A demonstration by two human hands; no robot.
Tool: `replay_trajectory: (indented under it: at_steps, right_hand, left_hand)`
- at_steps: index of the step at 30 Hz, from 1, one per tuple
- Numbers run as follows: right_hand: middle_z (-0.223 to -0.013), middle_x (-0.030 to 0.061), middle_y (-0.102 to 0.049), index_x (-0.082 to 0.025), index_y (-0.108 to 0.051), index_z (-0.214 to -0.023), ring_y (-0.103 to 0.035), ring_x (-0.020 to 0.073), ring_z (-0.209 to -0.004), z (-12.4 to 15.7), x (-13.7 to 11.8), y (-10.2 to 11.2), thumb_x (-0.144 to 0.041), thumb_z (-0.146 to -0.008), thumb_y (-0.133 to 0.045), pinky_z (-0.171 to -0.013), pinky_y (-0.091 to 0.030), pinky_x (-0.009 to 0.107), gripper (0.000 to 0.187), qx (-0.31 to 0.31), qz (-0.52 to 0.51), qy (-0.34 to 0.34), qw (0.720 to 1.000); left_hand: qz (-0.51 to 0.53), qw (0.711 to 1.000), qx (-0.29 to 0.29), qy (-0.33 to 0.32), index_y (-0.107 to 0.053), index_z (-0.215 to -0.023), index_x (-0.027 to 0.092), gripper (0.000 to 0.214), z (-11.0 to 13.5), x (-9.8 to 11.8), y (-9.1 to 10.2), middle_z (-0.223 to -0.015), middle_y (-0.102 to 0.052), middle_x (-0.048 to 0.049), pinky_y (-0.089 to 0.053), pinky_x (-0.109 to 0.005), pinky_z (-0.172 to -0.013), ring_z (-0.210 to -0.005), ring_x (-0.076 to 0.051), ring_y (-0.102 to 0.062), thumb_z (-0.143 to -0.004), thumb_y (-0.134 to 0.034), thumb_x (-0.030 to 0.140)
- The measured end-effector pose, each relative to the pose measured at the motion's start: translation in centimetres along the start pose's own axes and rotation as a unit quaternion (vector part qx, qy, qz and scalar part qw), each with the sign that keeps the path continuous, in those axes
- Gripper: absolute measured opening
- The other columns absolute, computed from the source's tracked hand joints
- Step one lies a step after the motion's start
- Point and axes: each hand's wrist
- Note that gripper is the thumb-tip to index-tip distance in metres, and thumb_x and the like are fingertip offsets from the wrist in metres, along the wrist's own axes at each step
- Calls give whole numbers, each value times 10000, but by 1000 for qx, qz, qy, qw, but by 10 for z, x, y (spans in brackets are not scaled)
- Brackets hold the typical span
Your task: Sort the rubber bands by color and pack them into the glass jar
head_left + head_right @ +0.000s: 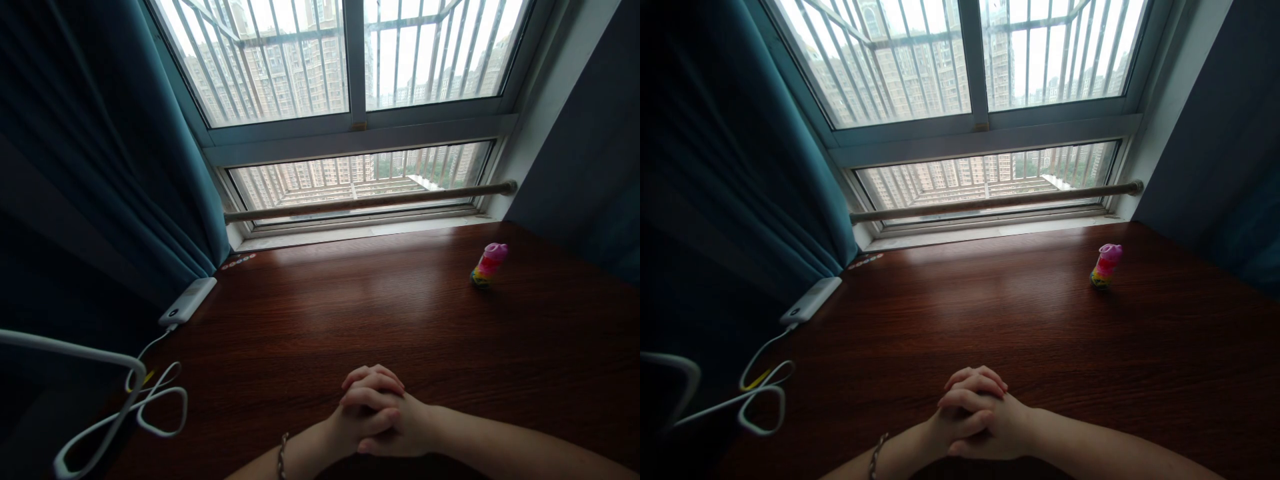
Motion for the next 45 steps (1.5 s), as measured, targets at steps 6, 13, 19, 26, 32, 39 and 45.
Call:
replay_trajectory:
  at_steps: [6, 13, 19, 26, 32, 39, 45]
  right_hand:
    - [-1152, 96, -460, -219, -444, -1204, -389, 216, -1113, 0, -1, 1, -460, -713, -595, -880, -422, 358, 567, 3, -8, -2, 1000]
    - [-1158, 89, -460, -221, -444, -1203, -383, 205, -1118, 1, 0, 0, -429, -711, -609, -896, -411, 346, 559, 8, -15, 2, 1000]
    - [-1161, 86, -461, -228, -439, -1204, -380, 206, -1121, -1, 0, 1, -428, -713, -605, -898, -409, 344, 555, 5, -10, 2, 1000]
    - [-1159, 94, -459, -212, -443, -1200, -374, 209, -1127, 0, 0, 0, -452, -717, -596, -896, -411, 347, 560, 3, -8, -1, 1000]
    - [-1157, 86, -465, -219, -447, -1199, -376, 203, -1126, 0, 0, 0, -445, -713, -606, -903, -406, 340, 559, 8, -10, 4, 1000]
    - [-1146, 93, -472, -216, -455, -1197, -388, 208, -1114, 0, -1, 1, -433, -710, -610, -886, -421, 343, 555, 9, -13, 0, 1000]
    - [-1149, 90, -464, -226, -441, -1206, -388, 210, -1116, 0, 0, 0, -440, -716, -601, -888, -418, 353, 558, 9, -13, 3, 1000]
  left_hand:
    - [43, 999, -10, 21, -587, -940, 234, 316, 0, 0, 0, -897, -620, -28, -545, -269, -701, -868, -201, -603, -647, -647, 132]
    - [84, 996, -12, 29, -597, -916, 226, 258, -4, 6, 3, -901, -617, -34, -545, -278, -731, -880, -205, -599, -673, -619, 144]
    - [96, 995, -10, 22, -587, -927, 222, 196, -4, 5, 4, -906, -603, -42, -546, -262, -732, -900, -195, -591, -731, -582, 221]
    - [66, 998, -4, 9, -570, -935, 220, 329, -2, 2, 0, -915, -617, -20, -539, -250, -747, -891, -186, -599, -640, -637, 94]
    - [53, 999, -2, 0, -566, -930, 211, 340, 0, -2, -4, -903, -618, -13, -538, -238, -753, -900, -178, -597, -626, -636, 77]
    - [15, 1000, 2, -9, -572, -928, 222, 361, -2, 1, -1, -907, -623, -8, -539, -227, -719, -867, -172, -608, -608, -649, 74]
    - [14, 1000, 6, 3, -602, -940, 224, 305, 1, -4, -4, -863, -628, -20, -547, -250, -675, -853, -194, -607, -652, -663, 147]
Point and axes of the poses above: each hand's wrist, its own z-axis away from the middle knuckle, its own y-axis out of the back of the hand, x = y × z
